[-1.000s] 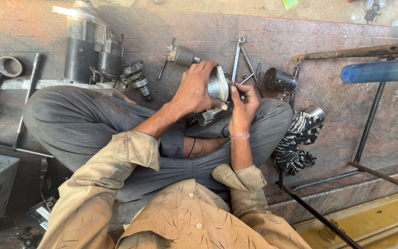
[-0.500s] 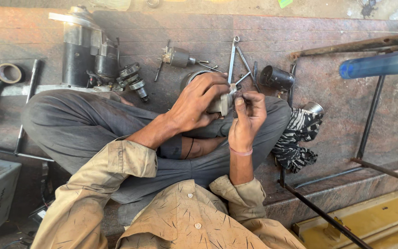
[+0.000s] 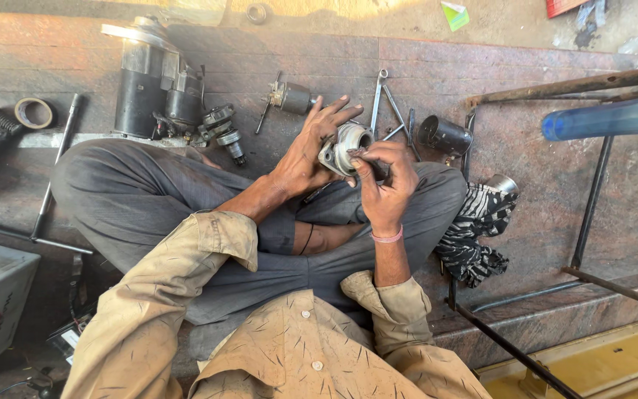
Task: The person sits on the workshop floor and repairs a starter motor, handling its drive gear, housing and solenoid. They fit parts together by hand, use a spanner on the housing, and turn the assembly over while aligning components.
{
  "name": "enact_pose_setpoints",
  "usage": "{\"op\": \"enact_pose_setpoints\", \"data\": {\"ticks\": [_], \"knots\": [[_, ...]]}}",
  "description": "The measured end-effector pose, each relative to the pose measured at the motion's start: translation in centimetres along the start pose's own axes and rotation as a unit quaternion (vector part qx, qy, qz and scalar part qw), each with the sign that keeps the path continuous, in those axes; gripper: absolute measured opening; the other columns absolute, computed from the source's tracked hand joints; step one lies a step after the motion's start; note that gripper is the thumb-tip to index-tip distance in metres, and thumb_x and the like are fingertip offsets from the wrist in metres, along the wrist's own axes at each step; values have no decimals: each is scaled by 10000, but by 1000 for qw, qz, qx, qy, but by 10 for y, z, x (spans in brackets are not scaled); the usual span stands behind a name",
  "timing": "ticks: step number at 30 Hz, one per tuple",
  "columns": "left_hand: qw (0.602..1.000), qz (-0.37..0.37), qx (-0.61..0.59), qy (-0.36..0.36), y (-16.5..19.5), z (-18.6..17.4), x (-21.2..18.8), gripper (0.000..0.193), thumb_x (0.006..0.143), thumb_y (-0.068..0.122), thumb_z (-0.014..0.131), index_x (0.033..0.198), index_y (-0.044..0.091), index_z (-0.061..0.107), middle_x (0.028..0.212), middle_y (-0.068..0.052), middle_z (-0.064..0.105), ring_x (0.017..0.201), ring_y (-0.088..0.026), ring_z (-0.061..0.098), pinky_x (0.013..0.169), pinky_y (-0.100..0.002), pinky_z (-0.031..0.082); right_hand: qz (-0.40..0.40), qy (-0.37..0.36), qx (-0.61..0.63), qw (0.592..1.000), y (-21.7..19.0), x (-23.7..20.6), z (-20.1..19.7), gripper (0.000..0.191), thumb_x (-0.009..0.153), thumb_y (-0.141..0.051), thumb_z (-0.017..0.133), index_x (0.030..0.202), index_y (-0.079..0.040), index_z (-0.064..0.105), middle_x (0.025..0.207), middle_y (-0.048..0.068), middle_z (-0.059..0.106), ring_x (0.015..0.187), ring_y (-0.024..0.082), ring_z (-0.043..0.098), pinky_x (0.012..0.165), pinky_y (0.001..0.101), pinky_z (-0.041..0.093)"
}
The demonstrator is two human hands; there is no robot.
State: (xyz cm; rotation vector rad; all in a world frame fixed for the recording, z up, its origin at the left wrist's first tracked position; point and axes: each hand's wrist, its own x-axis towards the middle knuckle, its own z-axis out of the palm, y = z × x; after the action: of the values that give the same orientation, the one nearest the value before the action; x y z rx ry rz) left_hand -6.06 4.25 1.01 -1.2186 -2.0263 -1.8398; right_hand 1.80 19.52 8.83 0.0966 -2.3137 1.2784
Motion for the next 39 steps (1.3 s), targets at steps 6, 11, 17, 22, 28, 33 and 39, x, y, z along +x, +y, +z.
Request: {"op": "enact_pose_setpoints", "data": {"ticks": [6, 11, 17, 22, 28, 33, 39], "knots": [[989, -139, -16, 41, -6, 5, -12, 992, 695, 345, 982, 1406, 113, 331, 1582, -145, 478, 1529, -364, 375, 1267, -576, 230, -17, -49, -60, 997, -6, 10, 13, 219, 891, -26, 810, 1047, -31, 657, 1022, 115, 688, 934, 276, 700, 831, 363, 548], [975, -216, -53, 26, -9, -4, -16, 788, 732, 138, 957, 1390, 115, 525, 1460, -108, 634, 1444, -325, 508, 1221, -495, 312, -52, -74, -75, 993, -12, 16, 25, 211, 920, -79, 813, 1052, -34, 655, 1019, 114, 688, 962, 301, 677, 840, 403, 537], [957, -224, -156, -97, 2, -41, -3, 930, 667, 51, 916, 1495, 89, 495, 1439, -110, 630, 1318, -229, 612, 1142, -385, 491, -51, -55, -61, 995, -9, -1, 26, 208, 939, -100, 799, 1059, -38, 641, 1027, 106, 676, 963, 295, 670, 842, 404, 537], [983, -133, -44, -119, 25, -52, 12, 976, 560, 93, 972, 1432, 47, 537, 1395, -160, 643, 1304, -338, 615, 1180, -481, 354, -37, -15, -52, 998, -1, -10, 20, 214, 936, -71, 793, 1068, -30, 630, 1037, 107, 673, 971, 295, 659, 862, 403, 529], [982, -151, 59, -99, 35, -43, 16, 697, 748, 104, 903, 1375, 64, 601, 1345, -161, 666, 1200, -408, 654, 981, -419, 545, -51, -19, -46, 997, -7, -5, 23, 213, 886, -22, 807, 1031, -33, 652, 1010, 114, 680, 964, 298, 666, 853, 387, 534], [991, -131, -7, 2, 29, -39, 5, 719, 743, 102, 946, 1356, 44, 573, 1288, -143, 668, 1201, -320, 693, 1019, -389, 558, -63, 5, 8, 998, -11, -4, 24, 203, 892, 5, 801, 1031, -37, 660, 1022, 95, 689, 997, 258, 674, 893, 375, 541], [985, -160, -38, 51, 20, -29, 4, 781, 663, 92, 954, 1336, 26, 565, 1283, -143, 672, 1229, -279, 676, 1088, -374, 523, 112, 227, 197, 947, 19, -5, -13, 190, 999, 56, 725, 1123, -35, 614, 1080, 47, 651, 998, 133, 650, 906, 268, 549]]}}
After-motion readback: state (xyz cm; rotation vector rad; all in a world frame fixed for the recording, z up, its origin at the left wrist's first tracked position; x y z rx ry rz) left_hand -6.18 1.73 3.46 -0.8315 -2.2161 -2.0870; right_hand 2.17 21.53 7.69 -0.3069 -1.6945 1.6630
